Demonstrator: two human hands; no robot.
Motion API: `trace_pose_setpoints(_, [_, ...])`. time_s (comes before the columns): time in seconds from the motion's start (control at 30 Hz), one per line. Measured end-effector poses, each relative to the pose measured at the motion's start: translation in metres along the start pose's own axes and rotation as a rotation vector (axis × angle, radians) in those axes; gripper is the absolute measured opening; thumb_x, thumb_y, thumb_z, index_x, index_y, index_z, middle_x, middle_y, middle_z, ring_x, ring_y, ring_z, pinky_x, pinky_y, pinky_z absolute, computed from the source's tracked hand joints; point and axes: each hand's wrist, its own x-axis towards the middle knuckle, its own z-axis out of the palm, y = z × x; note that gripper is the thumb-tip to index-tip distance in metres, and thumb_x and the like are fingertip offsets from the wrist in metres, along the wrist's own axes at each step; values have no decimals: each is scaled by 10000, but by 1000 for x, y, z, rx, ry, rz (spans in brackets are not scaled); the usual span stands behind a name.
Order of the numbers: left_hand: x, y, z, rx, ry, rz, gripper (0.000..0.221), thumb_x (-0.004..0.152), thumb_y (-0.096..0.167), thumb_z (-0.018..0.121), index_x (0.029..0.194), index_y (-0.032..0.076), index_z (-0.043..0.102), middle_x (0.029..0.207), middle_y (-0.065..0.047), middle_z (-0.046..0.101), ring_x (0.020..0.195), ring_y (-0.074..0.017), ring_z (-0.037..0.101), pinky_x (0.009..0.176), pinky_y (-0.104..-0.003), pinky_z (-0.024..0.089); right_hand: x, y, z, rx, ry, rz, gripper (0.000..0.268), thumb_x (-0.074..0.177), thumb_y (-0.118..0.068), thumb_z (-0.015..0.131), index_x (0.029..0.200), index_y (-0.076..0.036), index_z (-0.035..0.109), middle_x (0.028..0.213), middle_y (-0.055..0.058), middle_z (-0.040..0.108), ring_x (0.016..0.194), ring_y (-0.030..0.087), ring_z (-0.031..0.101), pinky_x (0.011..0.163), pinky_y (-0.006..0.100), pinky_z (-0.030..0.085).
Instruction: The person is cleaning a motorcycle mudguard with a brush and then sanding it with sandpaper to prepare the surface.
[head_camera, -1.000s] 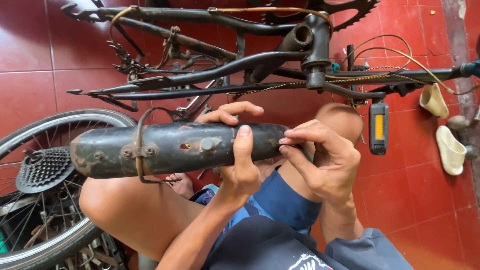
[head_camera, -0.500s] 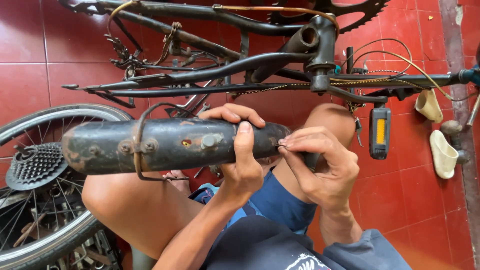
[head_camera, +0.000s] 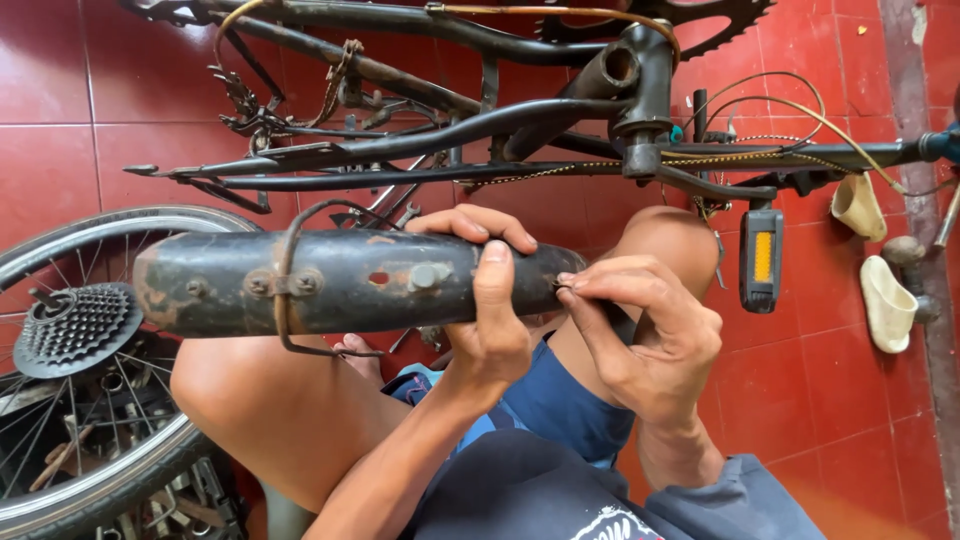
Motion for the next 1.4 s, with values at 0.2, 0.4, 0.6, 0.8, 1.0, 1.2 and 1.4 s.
trace_pose_setpoints(0.2, [1, -5, 1, -2, 3, 20, 159, 977, 158, 421, 1104, 110, 339, 957, -82, 556, 860, -144, 514, 878, -298, 467, -2, 0, 2, -60, 23, -19, 252, 757, 169, 791, 922, 13, 681, 949, 122, 730, 836, 185, 692, 767, 262, 569])
trace_pose_setpoints(0.4, [1, -8, 1, -10, 0, 4, 170, 983, 125, 424, 1127, 92, 339, 988, -93, 558, 889, -150, 515, 916, -305, 452, -5, 16, 2, 63, 133, 206, 331, 828, 122, 805, 1117, 32, 672, 919, 119, 749, 866, 163, 745, 792, 215, 578])
trace_pose_setpoints(0.6, [7, -10, -3, -19, 12, -62, 214, 947, 208, 432, 1102, 60, 425, 1003, -135, 589, 951, -206, 560, 938, -358, 474, 9, 50, -11, 483, 116, 288, 133, 1095, -116, 474, 1202, -40, 456, 772, 68, 582, 574, 130, 535, 553, 222, 468])
trace_pose_setpoints(0.8, [12, -12, -2, 132, 44, 64, 220, 1028, 275, 465, 972, 63, 440, 827, -112, 639, 855, -190, 624, 947, -284, 467, -11, 82, 7, 610, 62, 191, 210, 884, -111, 481, 1079, -54, 428, 789, 79, 481, 561, 84, 495, 495, 183, 446])
trace_pose_setpoints(1.0, [15, -12, -6, 133, 51, 79, 200, 1031, 262, 467, 975, 71, 446, 822, -105, 635, 866, -201, 622, 994, -308, 460, -70, 90, -13, 525, -181, 304, 407, 860, 55, 662, 1262, 94, 614, 1067, 187, 647, 994, 233, 663, 866, 331, 576])
trace_pose_setpoints(1.2, [14, -11, -4, 120, 55, 80, 191, 1035, 259, 469, 975, 80, 447, 814, -100, 641, 855, -195, 623, 993, -311, 464, -66, 112, -26, 863, -28, 230, 191, 800, 72, 713, 969, 99, 627, 960, 257, 555, 854, 359, 680, 719, 366, 570])
trace_pose_setpoints(1.4, [13, -17, -1, 96, 67, 87, 166, 1027, 224, 473, 971, 68, 455, 804, -122, 648, 862, -211, 645, 978, -314, 477, 2, 62, -10, 334, -77, -21, 94, 894, 59, 731, 986, 53, 750, 945, 176, 702, 762, 197, 723, 743, 315, 596])
